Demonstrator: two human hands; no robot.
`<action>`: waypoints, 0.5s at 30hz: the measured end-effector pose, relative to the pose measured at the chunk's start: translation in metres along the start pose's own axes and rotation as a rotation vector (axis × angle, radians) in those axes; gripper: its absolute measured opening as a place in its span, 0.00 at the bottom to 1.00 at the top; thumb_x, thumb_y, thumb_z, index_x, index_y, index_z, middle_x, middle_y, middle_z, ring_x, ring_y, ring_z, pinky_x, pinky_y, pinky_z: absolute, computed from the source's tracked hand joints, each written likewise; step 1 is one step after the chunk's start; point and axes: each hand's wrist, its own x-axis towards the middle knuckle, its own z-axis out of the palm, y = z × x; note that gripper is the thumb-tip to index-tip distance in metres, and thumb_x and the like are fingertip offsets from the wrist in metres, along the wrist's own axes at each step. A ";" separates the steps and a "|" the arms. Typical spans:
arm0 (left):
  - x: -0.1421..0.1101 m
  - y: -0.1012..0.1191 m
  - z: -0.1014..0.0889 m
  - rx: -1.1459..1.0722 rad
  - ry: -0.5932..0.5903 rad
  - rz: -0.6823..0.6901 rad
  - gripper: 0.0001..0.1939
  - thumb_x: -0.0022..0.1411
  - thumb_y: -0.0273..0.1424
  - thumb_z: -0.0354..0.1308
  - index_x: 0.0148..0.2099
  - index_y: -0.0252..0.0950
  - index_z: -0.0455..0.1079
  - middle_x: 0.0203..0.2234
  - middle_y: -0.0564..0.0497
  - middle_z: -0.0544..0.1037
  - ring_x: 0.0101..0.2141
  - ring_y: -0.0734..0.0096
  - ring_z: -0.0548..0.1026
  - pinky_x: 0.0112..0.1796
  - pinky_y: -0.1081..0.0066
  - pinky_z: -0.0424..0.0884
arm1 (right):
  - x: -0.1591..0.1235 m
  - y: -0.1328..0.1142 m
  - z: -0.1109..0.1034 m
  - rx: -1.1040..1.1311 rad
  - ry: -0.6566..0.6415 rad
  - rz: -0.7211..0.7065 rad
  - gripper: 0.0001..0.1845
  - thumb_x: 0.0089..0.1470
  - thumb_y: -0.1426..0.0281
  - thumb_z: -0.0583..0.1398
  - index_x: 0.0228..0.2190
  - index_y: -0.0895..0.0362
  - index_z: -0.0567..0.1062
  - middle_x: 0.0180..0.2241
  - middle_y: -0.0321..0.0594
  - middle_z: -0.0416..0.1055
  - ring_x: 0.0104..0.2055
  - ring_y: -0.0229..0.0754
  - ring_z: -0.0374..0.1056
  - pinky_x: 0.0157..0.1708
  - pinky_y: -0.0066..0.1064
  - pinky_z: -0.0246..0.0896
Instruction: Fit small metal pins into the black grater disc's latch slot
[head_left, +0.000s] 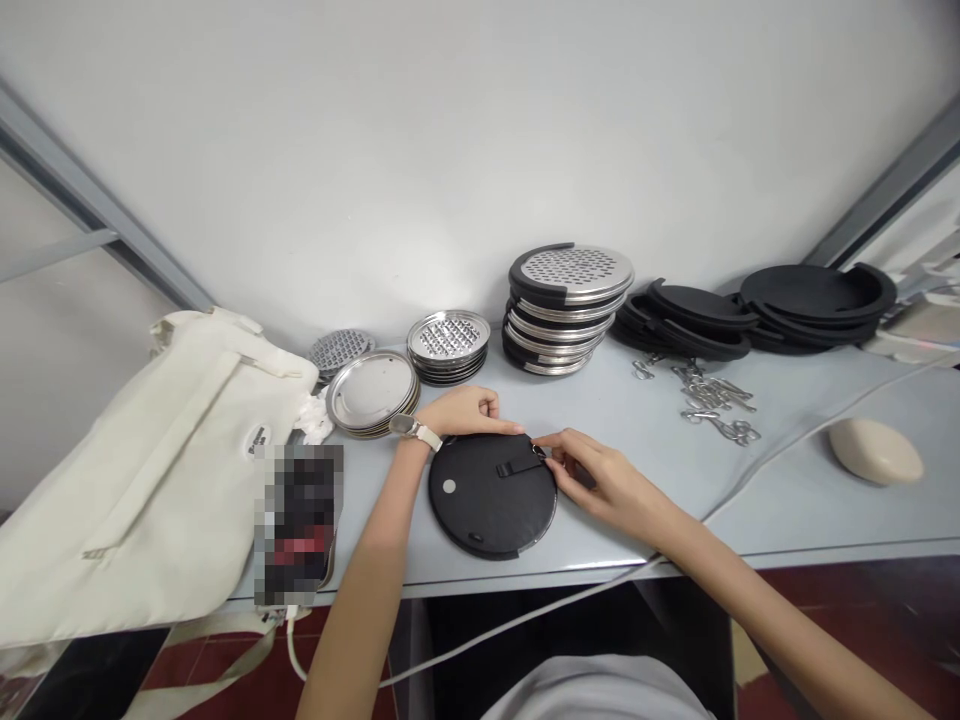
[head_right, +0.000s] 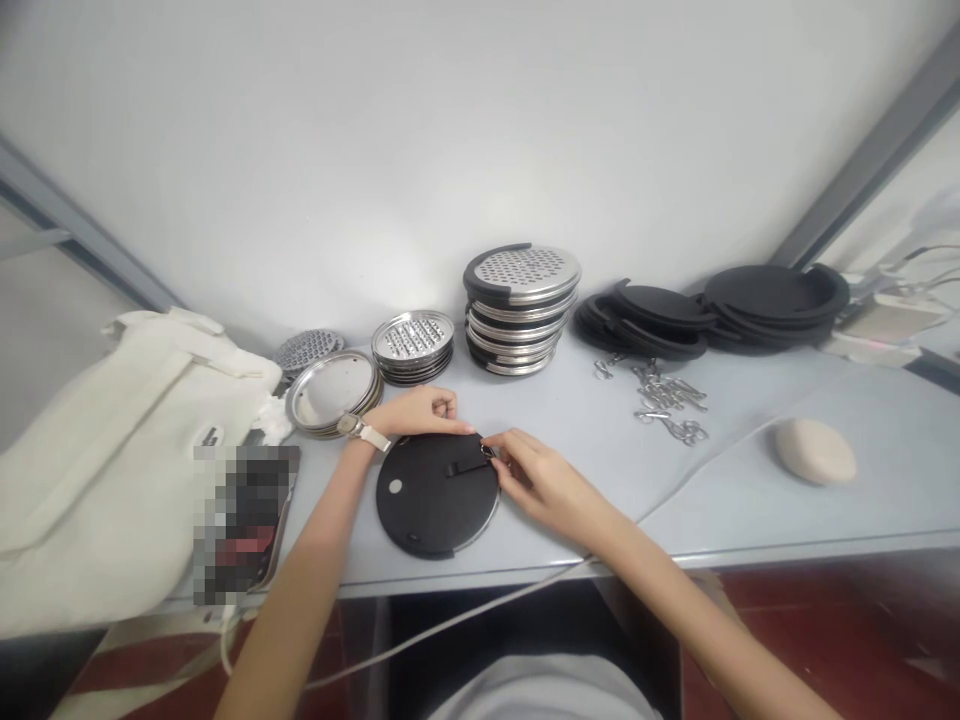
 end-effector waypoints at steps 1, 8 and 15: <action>0.000 0.000 0.000 -0.001 -0.001 0.000 0.29 0.47 0.59 0.61 0.27 0.36 0.67 0.20 0.56 0.67 0.23 0.75 0.63 0.24 0.74 0.54 | 0.000 0.000 0.000 0.000 0.000 0.001 0.11 0.64 0.71 0.52 0.47 0.56 0.68 0.34 0.42 0.71 0.30 0.40 0.68 0.32 0.32 0.66; 0.000 0.000 0.000 -0.009 -0.001 0.000 0.28 0.46 0.59 0.61 0.28 0.36 0.67 0.20 0.56 0.67 0.23 0.75 0.63 0.24 0.73 0.54 | 0.000 0.002 0.001 0.012 -0.004 0.018 0.11 0.64 0.70 0.51 0.47 0.55 0.69 0.32 0.40 0.70 0.29 0.39 0.68 0.29 0.30 0.64; 0.000 0.000 0.000 -0.010 -0.006 -0.005 0.28 0.46 0.58 0.62 0.28 0.36 0.68 0.21 0.56 0.67 0.24 0.74 0.63 0.25 0.73 0.54 | -0.001 0.004 0.002 0.008 -0.017 0.053 0.12 0.64 0.69 0.51 0.47 0.56 0.68 0.33 0.42 0.72 0.30 0.40 0.69 0.28 0.30 0.65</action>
